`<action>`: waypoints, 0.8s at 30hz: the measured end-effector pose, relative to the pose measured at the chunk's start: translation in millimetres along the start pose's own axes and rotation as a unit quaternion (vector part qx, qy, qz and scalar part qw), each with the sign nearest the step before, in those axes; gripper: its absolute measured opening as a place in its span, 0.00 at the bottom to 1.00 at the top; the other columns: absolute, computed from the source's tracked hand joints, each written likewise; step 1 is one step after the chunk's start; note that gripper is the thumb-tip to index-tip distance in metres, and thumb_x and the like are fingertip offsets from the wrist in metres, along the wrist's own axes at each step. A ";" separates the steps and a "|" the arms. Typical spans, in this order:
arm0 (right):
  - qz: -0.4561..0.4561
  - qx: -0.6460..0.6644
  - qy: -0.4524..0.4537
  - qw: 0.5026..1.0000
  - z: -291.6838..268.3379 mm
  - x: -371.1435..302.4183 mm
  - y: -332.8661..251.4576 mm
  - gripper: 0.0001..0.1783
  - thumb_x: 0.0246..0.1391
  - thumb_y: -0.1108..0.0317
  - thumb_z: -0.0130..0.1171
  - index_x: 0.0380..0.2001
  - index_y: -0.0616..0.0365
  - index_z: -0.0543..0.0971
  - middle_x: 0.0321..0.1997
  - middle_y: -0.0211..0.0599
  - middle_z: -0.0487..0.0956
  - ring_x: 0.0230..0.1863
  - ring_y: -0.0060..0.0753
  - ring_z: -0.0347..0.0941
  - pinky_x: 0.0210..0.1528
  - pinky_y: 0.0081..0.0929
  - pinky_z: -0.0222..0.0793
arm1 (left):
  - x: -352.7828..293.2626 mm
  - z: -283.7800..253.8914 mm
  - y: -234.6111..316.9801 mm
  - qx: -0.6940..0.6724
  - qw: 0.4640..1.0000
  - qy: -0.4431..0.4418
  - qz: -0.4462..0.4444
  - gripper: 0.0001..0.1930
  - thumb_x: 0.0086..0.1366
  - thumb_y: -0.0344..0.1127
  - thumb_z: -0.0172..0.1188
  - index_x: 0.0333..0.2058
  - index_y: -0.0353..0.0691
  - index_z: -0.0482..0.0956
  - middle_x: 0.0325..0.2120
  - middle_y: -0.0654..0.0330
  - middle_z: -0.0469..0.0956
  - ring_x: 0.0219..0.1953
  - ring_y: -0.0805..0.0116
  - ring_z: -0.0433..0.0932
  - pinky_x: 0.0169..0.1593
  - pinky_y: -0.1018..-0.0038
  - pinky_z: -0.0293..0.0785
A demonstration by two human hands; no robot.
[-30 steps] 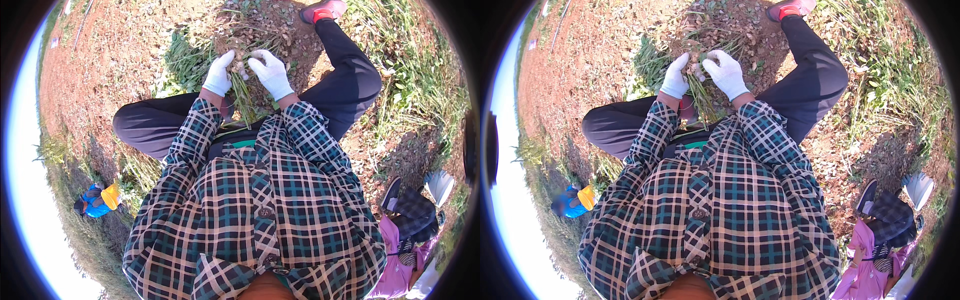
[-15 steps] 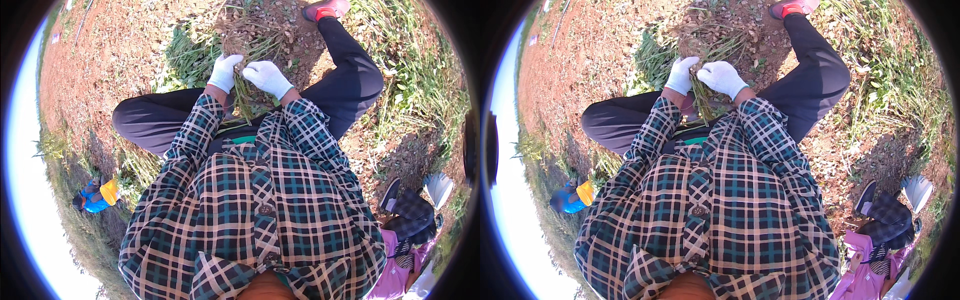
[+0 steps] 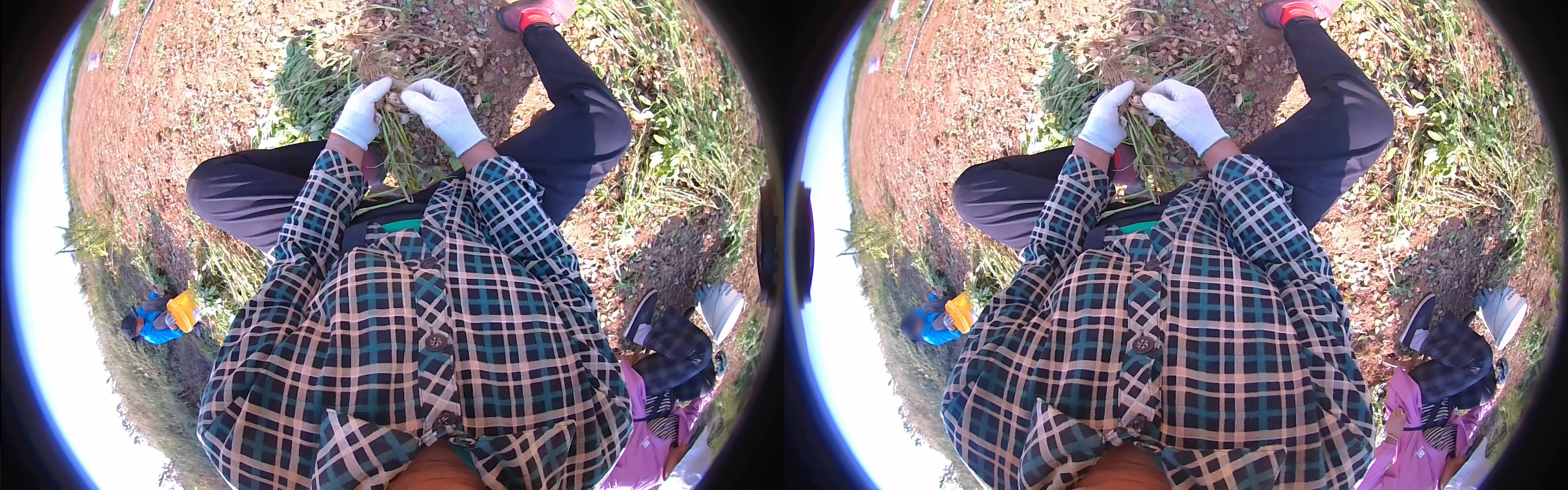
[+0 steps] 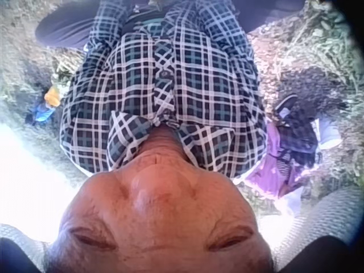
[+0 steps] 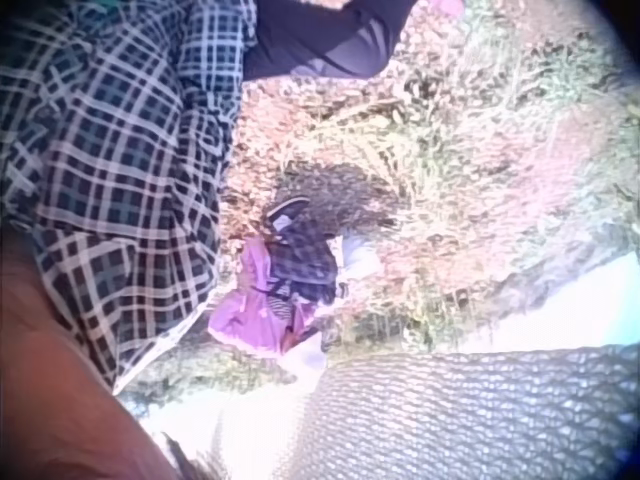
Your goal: The person sits on the ground and cleans harvested root vegetables by hand. They remove soil and green tops from the roots and place the cleaned produce into a red bucket.
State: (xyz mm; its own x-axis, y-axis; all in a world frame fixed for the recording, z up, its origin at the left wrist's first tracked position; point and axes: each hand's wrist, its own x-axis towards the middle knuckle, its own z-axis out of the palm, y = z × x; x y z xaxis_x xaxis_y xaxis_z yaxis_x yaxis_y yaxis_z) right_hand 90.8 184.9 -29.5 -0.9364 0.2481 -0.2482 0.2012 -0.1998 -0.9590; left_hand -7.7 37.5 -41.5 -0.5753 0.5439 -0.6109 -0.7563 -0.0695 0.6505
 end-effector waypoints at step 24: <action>-0.027 -0.486 -0.072 0.871 7.7 -11.9 -4.4 0.17 0.49 0.56 0.48 0.21 0.55 0.78 0.24 0.46 0.78 0.31 0.51 0.76 0.37 0.44 0.71 | 28.0 2.9 -25.8 0.497 0.846 0.147 0.122 0.18 0.50 0.33 0.58 0.41 0.33 0.77 0.31 0.54 0.81 0.34 0.67 0.78 0.41 0.74 0.73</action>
State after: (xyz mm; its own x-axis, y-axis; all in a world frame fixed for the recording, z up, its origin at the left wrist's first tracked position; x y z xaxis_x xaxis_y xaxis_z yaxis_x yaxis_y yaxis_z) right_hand 98.9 175.5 -21.2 -0.9645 0.0959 -0.2461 0.2376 0.7218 -0.6500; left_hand -3.3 57.0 -74.1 -0.8399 0.3737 -0.3936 -0.0509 0.6677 0.7426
